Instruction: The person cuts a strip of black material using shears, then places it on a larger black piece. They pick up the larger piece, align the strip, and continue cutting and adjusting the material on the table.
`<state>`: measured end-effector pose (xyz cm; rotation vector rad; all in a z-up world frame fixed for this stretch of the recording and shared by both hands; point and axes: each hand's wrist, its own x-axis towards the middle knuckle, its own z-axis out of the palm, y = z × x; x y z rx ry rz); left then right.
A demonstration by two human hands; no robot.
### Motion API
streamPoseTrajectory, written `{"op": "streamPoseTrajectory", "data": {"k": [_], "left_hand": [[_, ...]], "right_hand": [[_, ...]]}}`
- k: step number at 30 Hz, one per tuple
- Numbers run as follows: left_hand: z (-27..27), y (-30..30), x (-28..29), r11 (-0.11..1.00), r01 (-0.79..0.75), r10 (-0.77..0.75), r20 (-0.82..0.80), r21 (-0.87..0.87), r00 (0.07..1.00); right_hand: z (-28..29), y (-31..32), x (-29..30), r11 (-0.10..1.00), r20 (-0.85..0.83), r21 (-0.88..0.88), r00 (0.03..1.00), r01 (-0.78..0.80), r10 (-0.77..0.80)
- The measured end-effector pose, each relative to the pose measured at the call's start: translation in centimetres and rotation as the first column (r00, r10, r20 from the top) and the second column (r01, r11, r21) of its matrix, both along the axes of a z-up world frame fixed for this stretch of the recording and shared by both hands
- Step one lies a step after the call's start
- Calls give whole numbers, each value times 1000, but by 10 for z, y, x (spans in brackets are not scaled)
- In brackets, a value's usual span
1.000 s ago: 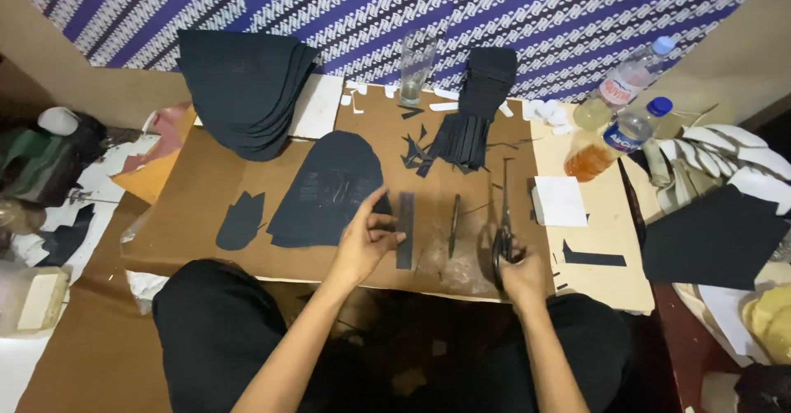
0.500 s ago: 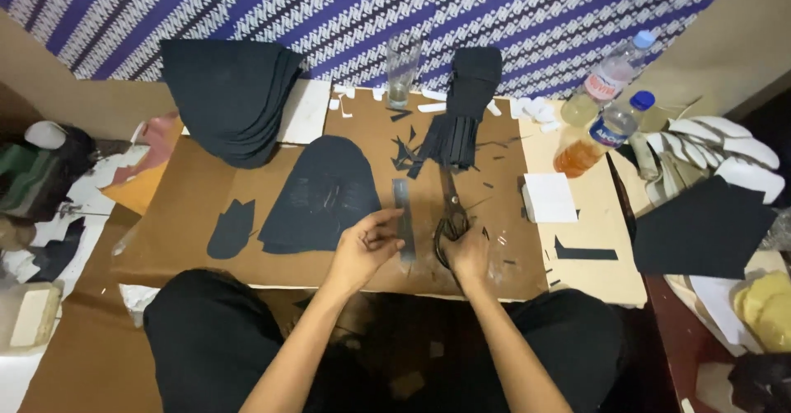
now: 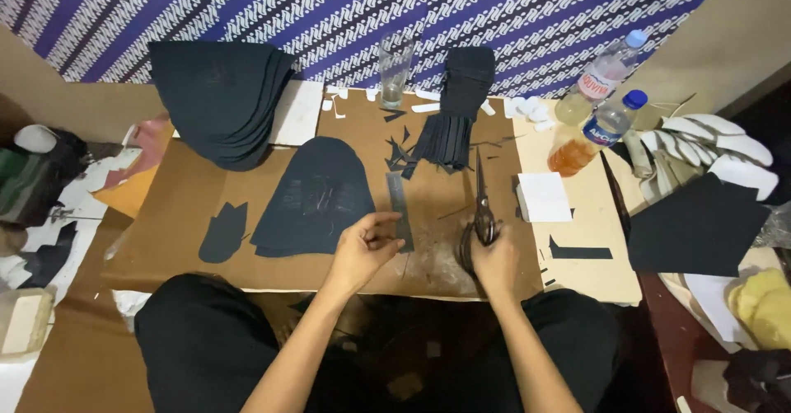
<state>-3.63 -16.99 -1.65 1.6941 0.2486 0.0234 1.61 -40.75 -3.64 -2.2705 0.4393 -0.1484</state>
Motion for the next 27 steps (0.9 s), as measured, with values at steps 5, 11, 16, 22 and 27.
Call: {"op": "streamPoseTrajectory", "data": {"k": [5, 11, 16, 22, 27], "left_hand": [[58, 6, -14, 999, 46, -48, 84, 24, 995], [103, 3, -33, 986, 169, -167, 189, 6, 968], [141, -6, -54, 972, 233, -227, 146, -29, 963], [159, -13, -72, 960, 278, -274, 97, -29, 957], [154, -15, -80, 957, 257, -247, 83, -133, 965]], "right_hand": [[9, 5, -102, 717, -5, 660, 952, -227, 306], [-15, 16, -187, 610, -389, 788, 837, 85, 385], [75, 35, -201, 822, -399, 551, 821, -142, 409], [78, 37, -203, 849, -265, 419, 850, -323, 455], [86, 44, -208, 801, -271, 541, 848, -257, 455]]}}
